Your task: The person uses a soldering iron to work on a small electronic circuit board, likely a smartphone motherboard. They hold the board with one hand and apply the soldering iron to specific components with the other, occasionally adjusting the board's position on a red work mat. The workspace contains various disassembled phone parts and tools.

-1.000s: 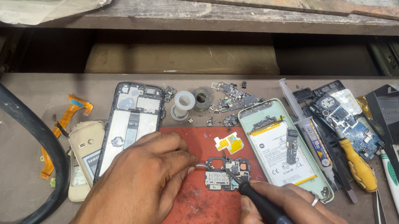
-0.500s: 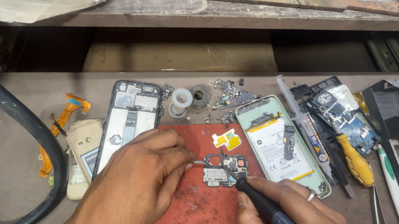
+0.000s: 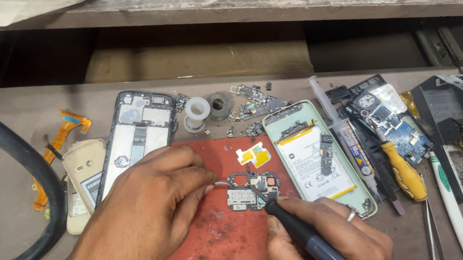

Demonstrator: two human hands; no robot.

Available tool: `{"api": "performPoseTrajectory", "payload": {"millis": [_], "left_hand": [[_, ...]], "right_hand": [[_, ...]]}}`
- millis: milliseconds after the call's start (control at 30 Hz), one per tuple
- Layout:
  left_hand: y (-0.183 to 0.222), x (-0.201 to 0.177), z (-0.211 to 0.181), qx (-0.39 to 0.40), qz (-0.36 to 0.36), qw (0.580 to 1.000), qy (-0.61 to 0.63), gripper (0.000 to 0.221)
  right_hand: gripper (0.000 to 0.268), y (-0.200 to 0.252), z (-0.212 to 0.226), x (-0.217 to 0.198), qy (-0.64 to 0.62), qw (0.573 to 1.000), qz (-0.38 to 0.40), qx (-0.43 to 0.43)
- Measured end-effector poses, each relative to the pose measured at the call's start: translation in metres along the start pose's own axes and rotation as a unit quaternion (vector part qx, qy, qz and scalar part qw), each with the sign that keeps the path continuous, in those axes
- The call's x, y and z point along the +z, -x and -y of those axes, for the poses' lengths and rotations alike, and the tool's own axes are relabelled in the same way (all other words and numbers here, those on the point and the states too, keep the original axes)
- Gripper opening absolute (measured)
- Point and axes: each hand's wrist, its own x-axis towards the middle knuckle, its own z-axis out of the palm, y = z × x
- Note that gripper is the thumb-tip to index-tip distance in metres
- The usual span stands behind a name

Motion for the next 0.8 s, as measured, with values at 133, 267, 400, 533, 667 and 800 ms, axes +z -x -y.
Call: {"api": "performPoseTrajectory", "payload": {"millis": [133, 267, 400, 533, 667, 800], "left_hand": [[-0.001, 0.002, 0.0, 0.006, -0.008, 1.0, -0.002, 0.018], [-0.001, 0.001, 0.0, -0.021, 0.004, 1.0, 0.001, 0.019], [-0.005, 0.001, -0.005, -0.008, -0.02, 1.0, -0.016, 0.015], [-0.004, 0.003, -0.001, -0.02, -0.013, 1.0, -0.015, 0.015], [0.0, 0.007, 0.007, -0.031, 0.001, 0.999, -0.025, 0.015], [0.001, 0.009, 0.011, -0.026, -0.002, 0.999, -0.025, 0.016]], "right_hand": [[0.025, 0.003, 0.0, -0.001, -0.036, 0.998, -0.005, 0.045], [0.026, -0.001, -0.002, -0.003, -0.023, 1.0, -0.003, 0.013], [0.025, -0.002, -0.001, -0.004, -0.035, 0.999, -0.001, 0.013], [0.023, -0.004, 0.0, -0.005, -0.04, 0.999, -0.002, 0.003], [0.022, -0.003, 0.003, -0.005, -0.042, 0.999, -0.011, 0.011], [0.022, -0.003, 0.004, -0.003, -0.039, 0.999, -0.022, 0.013]]}}
